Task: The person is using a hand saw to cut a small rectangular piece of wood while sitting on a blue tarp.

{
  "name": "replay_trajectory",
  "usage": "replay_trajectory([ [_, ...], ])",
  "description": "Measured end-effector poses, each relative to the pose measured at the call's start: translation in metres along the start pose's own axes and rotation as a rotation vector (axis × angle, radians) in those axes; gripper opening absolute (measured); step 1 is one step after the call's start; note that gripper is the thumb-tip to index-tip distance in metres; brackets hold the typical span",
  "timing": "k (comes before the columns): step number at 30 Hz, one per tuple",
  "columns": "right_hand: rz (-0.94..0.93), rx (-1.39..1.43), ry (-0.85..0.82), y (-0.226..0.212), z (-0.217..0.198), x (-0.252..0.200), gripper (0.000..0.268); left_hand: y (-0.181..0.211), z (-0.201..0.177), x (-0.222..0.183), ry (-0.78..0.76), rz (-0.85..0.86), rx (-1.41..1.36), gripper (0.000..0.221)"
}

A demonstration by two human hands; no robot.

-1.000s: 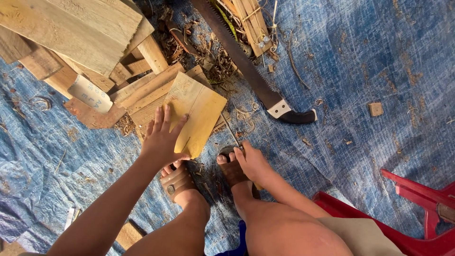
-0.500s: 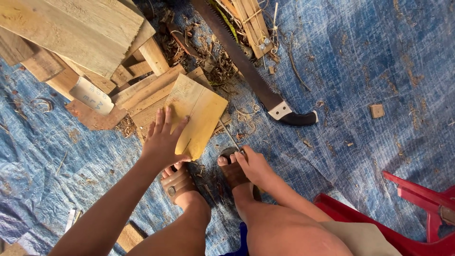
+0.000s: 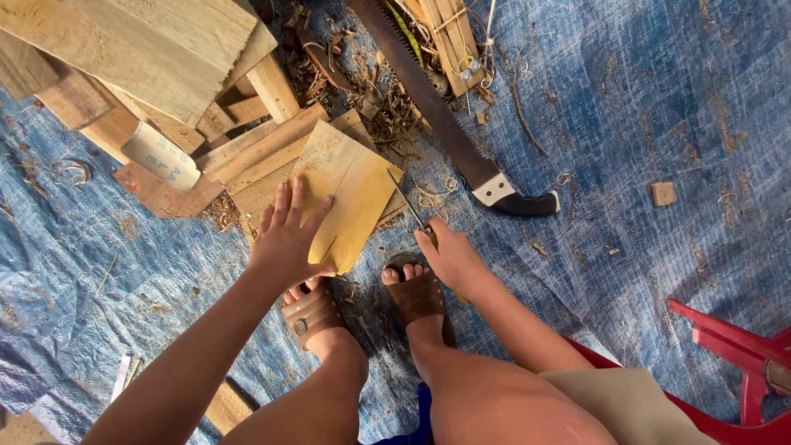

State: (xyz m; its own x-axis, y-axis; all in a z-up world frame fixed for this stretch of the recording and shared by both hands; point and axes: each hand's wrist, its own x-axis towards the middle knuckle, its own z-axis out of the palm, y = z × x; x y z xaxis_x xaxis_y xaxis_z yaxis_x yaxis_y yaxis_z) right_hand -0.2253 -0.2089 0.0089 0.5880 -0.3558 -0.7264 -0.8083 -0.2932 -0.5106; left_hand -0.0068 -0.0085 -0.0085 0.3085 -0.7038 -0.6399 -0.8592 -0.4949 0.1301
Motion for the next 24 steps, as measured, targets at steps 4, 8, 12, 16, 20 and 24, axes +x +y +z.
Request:
replay_trajectory([
  [4,0.011,-0.034,-0.001,0.002,0.000,0.000,0.055,0.000,0.001,0.000,-0.001,0.002,-0.002,0.129],
  [8,0.028,-0.057,-0.022,0.004,0.004,-0.003,0.059,-0.003,0.006,0.000,0.018,0.005,0.009,0.130],
  [12,0.045,-0.094,-0.023,0.024,0.011,0.001,0.061,-0.001,0.003,0.000,0.030,0.010,0.020,0.132],
  [16,0.039,-0.095,-0.023,0.010,0.008,-0.017,0.060,0.002,0.002,-0.001,0.048,0.016,0.042,0.133],
  [20,0.072,-0.111,-0.046,0.018,0.021,-0.021,0.062,0.000,0.000,-0.002,0.011,0.007,0.034,0.131],
  [24,0.086,-0.083,-0.072,0.035,0.036,-0.024,0.064,0.004,-0.003,-0.001,-0.015,-0.007,0.012,0.133],
])
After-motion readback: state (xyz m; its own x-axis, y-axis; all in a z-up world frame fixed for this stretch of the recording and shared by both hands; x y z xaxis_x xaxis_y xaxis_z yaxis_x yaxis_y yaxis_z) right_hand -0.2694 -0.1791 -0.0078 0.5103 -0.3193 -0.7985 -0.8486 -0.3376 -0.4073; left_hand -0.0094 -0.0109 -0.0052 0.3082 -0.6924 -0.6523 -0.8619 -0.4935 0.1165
